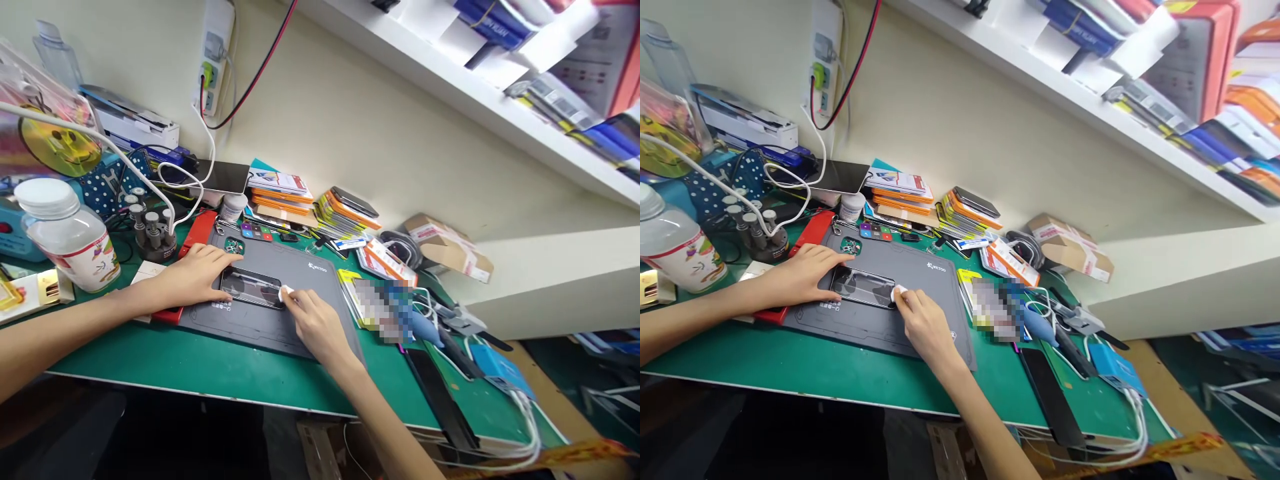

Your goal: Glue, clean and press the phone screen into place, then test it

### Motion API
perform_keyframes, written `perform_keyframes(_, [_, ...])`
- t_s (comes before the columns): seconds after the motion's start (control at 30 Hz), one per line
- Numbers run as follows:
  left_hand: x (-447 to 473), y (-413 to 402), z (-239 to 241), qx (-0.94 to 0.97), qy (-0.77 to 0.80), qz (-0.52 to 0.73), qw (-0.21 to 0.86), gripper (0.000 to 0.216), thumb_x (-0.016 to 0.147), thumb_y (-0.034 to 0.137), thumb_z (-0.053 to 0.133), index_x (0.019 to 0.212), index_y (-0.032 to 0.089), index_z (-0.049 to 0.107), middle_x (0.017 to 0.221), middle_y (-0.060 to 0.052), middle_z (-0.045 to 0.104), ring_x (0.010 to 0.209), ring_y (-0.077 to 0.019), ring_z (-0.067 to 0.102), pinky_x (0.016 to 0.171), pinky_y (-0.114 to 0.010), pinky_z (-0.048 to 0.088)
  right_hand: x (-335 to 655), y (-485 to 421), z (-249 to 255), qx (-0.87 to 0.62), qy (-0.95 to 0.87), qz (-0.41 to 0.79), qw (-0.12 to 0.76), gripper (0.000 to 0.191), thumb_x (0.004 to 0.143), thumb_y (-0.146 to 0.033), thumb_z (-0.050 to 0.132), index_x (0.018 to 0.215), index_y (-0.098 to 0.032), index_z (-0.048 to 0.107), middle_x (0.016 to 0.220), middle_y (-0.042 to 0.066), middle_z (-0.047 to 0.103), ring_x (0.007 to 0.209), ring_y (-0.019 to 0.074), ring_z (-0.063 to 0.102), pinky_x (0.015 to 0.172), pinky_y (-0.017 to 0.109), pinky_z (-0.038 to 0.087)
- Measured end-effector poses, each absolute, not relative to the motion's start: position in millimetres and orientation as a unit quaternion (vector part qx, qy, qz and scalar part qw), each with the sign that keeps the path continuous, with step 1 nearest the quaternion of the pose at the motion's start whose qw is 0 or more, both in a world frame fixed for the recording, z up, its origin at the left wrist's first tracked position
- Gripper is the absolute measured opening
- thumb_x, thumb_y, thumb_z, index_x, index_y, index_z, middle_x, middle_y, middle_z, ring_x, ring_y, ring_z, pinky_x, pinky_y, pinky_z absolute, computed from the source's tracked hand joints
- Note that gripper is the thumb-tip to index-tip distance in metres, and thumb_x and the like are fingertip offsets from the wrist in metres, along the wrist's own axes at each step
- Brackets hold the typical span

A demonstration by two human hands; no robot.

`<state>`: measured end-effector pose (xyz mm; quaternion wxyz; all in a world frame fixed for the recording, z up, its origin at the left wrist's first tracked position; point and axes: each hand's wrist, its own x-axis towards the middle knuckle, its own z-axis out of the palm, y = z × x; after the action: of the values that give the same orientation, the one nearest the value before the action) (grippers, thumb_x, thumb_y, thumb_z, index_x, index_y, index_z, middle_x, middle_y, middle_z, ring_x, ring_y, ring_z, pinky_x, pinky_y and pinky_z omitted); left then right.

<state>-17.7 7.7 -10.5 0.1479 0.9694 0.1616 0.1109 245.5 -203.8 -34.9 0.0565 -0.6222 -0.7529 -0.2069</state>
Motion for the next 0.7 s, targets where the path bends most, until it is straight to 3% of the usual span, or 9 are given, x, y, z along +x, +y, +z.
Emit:
perform_keyframes(0.53, [-17.7,8.0,-9.7,0.969,0.155,0.109,0.157,0.076,0.095,0.063,0.071,0.155,0.024,0.047,0.151,-0.012,0.06,0.137,-0.031,0.054,0.116,-0.039,0.033,237.0,-195.1,-16.0,-0.602,-0.773,-0.2,-0.031,0.054,0.085,0.007,0.049,0.133,-0.016,0.059,0.103,0.011,0.067,0.09,0.0261,0.056,0.075,0.038,0.051])
perform_keyframes(0.7, [-16.9,7.5,-7.1,0.969,0.161,0.1,0.159,0.077,0.094,0.062,0.073,0.156,0.025,0.047,0.151,-0.011,0.06,0.137,-0.0315,0.053,0.115,-0.039,0.033,240.9,-176.7,-13.0,-0.613,-0.766,-0.188,-0.039,0.047,0.085,0.006,0.051,0.125,-0.017,0.062,0.101,0.011,0.066,0.093,0.0268,0.056,0.074,0.037,0.049])
